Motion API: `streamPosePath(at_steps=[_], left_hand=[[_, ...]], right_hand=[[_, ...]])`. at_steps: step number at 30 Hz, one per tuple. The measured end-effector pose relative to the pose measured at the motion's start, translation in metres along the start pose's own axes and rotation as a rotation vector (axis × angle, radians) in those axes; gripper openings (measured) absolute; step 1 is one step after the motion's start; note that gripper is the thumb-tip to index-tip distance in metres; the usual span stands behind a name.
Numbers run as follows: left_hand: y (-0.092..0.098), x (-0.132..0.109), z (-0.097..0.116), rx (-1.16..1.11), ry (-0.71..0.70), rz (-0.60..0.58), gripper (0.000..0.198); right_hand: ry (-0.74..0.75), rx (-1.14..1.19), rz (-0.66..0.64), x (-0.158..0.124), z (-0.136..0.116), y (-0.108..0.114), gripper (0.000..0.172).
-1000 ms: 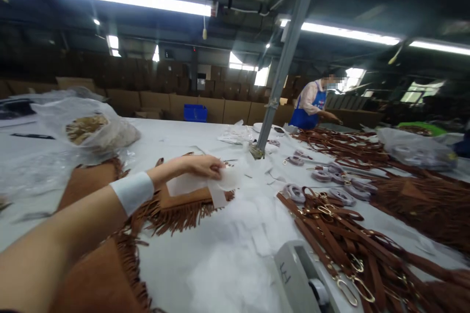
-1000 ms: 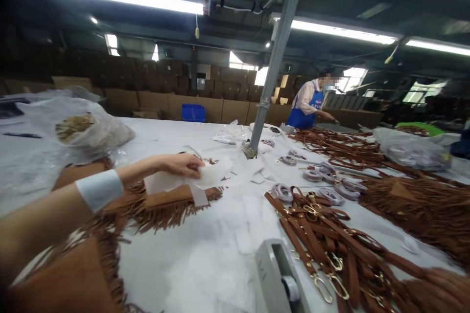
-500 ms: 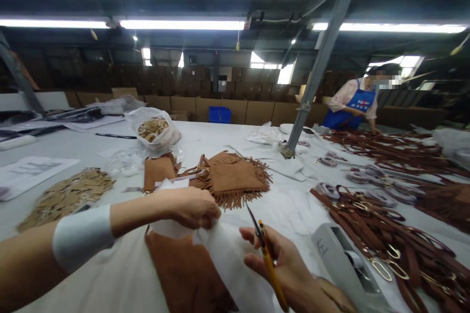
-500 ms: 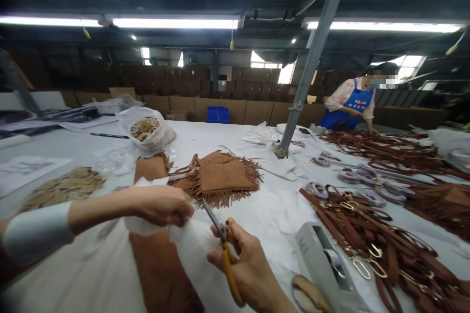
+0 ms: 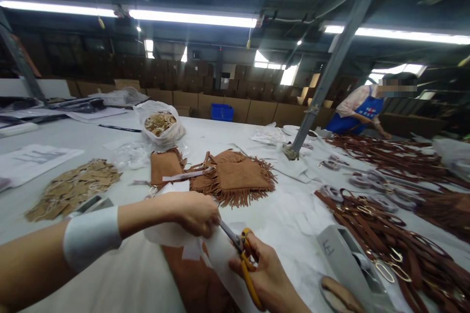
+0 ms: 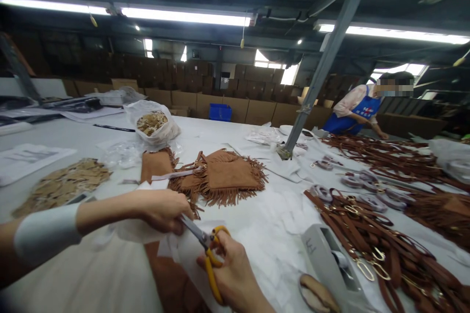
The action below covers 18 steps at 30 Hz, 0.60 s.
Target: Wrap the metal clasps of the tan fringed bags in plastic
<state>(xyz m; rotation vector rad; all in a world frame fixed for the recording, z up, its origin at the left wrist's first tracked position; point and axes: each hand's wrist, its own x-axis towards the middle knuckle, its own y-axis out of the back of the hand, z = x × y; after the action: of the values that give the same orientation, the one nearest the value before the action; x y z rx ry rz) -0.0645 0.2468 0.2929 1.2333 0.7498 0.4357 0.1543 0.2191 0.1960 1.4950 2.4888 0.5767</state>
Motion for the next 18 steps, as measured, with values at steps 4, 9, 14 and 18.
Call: streamPosePath(at_steps=[4, 9, 14, 18], left_hand=[[-0.009, 0.005, -0.018, -0.04, -0.002, -0.019, 0.015], [-0.023, 0.016, -0.044, -0.131, -0.006, -0.045, 0.017], [-0.032, 0.028, -0.058, -0.161, 0.017, -0.07, 0.018], [-0.037, 0.036, -0.064, -0.159, 0.052, -0.049, 0.022]], right_hand=[[-0.041, -0.015, -0.023, 0.003, 0.01, -0.002, 0.02], [-0.044, -0.147, 0.014, 0.005, 0.017, -0.001, 0.019], [0.041, -0.282, 0.14, 0.009, 0.033, -0.004, 0.014], [0.309, -0.442, 0.261, 0.012, 0.044, -0.009, 0.002]])
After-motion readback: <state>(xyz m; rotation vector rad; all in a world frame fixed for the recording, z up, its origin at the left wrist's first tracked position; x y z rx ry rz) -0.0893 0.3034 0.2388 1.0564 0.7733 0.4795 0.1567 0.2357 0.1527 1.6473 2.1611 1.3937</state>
